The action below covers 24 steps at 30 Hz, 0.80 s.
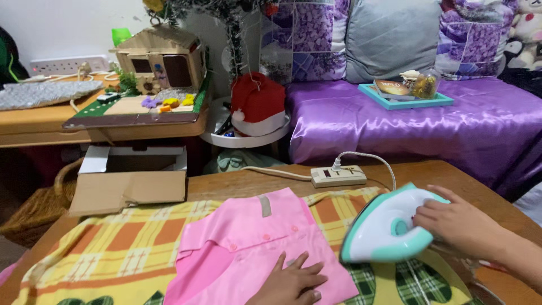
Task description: The person irons a pink shirt on a table using a handheld iron. They smooth the fabric with one hand while moving the iron over the shirt with the other, then flip the shirt to iron the other side.
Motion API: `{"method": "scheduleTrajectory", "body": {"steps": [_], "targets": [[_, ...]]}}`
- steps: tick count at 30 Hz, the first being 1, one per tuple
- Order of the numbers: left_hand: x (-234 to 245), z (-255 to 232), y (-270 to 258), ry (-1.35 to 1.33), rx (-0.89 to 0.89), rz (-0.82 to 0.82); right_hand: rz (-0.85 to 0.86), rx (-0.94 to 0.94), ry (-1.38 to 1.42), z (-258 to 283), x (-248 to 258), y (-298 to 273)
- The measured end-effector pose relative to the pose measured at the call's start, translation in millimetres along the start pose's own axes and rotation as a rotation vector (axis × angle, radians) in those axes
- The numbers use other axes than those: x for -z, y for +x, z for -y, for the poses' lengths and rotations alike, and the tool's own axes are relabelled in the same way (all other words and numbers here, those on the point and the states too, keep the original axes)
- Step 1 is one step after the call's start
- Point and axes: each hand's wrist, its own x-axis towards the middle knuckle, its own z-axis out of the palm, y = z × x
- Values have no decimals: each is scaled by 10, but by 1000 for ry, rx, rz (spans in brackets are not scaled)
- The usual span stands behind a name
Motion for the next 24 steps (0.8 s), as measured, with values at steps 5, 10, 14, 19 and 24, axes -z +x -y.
{"method": "scheduleTrajectory", "body": {"steps": [5,10,14,19,24], "targets": [[171,-34,-118,-151,17,-260,75,-386,87,282,330,-87],[271,319,-194,-43,262,-635,163,-657,419,541,711,-256],[231,291,-164,-47,241,-671,166,-635,350,1084,892,-76],[105,247,-134,-73,146,-671,3,-496,420,1788,853,246],[20,372,-55,255,175,-427,77,-295,496,1540,836,597]]}}
